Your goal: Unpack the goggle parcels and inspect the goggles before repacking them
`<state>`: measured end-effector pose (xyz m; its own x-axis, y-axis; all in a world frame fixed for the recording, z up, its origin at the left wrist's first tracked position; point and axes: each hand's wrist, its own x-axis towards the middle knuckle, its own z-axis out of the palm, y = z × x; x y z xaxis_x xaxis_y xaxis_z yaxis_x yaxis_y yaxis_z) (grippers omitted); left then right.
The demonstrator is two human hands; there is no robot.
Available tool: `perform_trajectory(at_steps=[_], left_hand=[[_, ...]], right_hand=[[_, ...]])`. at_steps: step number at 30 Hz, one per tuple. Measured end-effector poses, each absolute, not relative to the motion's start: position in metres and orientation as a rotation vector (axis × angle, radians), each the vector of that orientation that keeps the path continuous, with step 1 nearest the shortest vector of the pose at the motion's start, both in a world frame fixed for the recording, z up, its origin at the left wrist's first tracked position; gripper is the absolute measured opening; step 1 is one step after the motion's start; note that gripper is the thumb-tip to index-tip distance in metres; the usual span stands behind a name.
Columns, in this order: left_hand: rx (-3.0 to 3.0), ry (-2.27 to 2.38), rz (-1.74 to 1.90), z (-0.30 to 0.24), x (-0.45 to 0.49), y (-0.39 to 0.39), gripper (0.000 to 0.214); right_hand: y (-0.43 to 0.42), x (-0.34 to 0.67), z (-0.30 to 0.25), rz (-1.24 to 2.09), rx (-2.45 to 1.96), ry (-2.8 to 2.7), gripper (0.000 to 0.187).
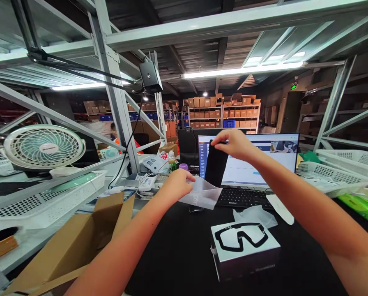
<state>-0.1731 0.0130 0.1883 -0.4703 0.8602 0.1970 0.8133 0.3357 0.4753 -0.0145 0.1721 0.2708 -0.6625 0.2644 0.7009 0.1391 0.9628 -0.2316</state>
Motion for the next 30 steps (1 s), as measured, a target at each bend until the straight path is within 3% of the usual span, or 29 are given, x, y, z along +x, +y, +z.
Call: perform_trajectory(at_steps=[12,19,30], left_hand=[[1.682,2.203,0.799,0.197,-0.16,0.038,0.042],[1.658,2.067,0.87,0.195,-0.162,0.052,0.048],[1.612,1.825,0.927,0.185,-0.166,0.063,0.039]], right_hand=[[0.146,0.009,0.384,0.005,-0.13,-2.17,0.019],[0.136,0.009,0.38,0.029,-0.122,-2.243,0.019],[0.117,0.028,0.357,0.059,-0.089,-2.323,0.016]])
